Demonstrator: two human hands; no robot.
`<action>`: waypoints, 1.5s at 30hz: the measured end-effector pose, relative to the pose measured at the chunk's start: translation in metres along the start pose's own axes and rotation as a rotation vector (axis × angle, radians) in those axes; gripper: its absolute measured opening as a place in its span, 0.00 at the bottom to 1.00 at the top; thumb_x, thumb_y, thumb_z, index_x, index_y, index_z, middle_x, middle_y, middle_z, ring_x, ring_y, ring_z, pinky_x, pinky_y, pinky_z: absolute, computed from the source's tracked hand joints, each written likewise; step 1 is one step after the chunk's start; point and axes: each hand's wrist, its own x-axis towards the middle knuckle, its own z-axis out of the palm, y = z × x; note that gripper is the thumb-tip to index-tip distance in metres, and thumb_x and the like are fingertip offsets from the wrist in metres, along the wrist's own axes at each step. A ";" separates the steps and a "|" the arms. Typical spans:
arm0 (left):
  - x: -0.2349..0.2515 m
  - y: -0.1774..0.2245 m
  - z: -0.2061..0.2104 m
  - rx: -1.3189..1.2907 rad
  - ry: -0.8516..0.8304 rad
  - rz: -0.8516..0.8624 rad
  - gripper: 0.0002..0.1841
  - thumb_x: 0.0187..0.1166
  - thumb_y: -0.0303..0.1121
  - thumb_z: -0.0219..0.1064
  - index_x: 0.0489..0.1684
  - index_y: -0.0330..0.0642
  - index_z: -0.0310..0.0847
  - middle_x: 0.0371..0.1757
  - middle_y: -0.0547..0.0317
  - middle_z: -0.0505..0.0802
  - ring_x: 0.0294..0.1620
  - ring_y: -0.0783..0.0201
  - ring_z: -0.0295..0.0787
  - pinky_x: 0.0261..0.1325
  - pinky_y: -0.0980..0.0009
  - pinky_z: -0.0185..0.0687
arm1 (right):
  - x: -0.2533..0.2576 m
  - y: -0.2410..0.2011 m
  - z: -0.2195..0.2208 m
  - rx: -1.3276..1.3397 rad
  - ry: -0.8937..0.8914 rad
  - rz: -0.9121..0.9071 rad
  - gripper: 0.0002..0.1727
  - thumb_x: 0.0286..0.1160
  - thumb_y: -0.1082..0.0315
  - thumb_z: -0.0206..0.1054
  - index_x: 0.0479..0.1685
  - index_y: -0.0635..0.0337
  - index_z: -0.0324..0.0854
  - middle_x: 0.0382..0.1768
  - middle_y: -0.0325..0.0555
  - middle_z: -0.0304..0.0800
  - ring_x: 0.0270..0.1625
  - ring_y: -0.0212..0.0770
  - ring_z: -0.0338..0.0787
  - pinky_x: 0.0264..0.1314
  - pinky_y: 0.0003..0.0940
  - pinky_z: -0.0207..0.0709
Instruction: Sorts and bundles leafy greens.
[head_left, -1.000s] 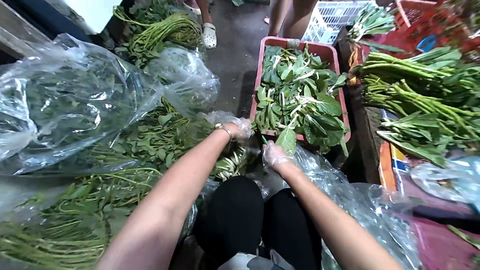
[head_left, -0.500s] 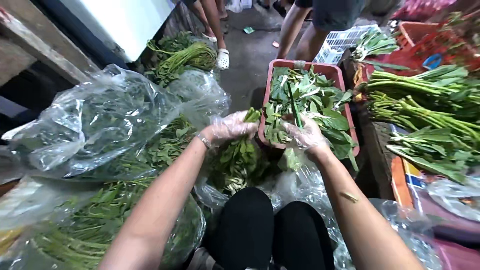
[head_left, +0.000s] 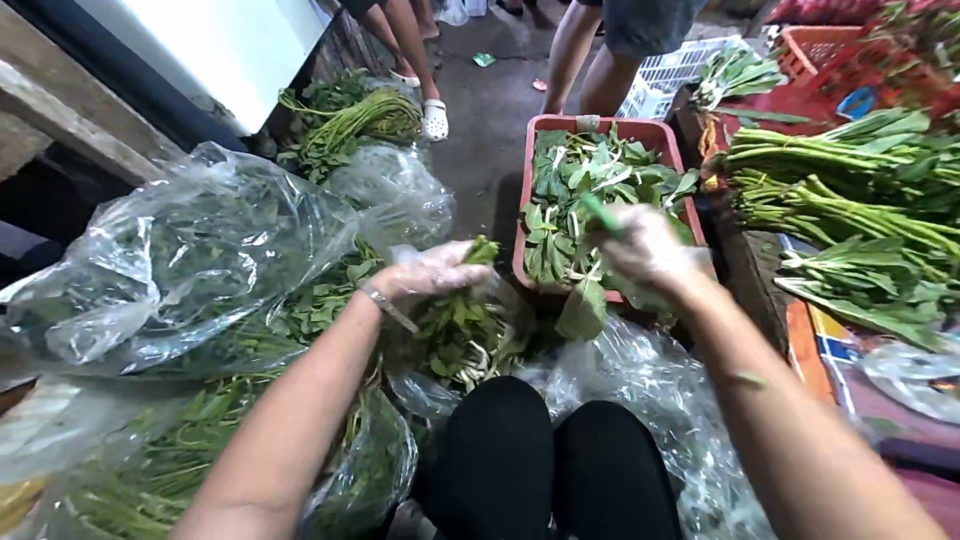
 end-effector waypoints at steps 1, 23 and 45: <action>-0.004 -0.008 -0.006 -0.074 0.088 0.006 0.09 0.84 0.31 0.57 0.54 0.38 0.76 0.29 0.70 0.87 0.30 0.79 0.84 0.39 0.80 0.82 | 0.002 0.013 -0.010 -0.002 0.041 0.048 0.13 0.79 0.74 0.68 0.56 0.75 0.85 0.56 0.71 0.89 0.63 0.66 0.87 0.72 0.61 0.74; 0.007 -0.030 0.001 -0.224 0.390 0.261 0.14 0.80 0.56 0.63 0.46 0.59 0.75 0.33 0.80 0.87 0.36 0.77 0.86 0.46 0.75 0.87 | -0.033 0.096 -0.011 -0.161 -0.189 0.566 0.26 0.84 0.56 0.64 0.76 0.61 0.74 0.59 0.63 0.89 0.65 0.64 0.88 0.67 0.71 0.76; 0.012 -0.035 0.053 0.432 0.235 0.006 0.26 0.83 0.44 0.59 0.67 0.26 0.72 0.50 0.35 0.88 0.52 0.46 0.86 0.60 0.42 0.76 | -0.038 0.056 -0.036 -0.498 -0.130 0.557 0.20 0.78 0.60 0.68 0.68 0.55 0.82 0.65 0.61 0.86 0.68 0.66 0.85 0.62 0.70 0.78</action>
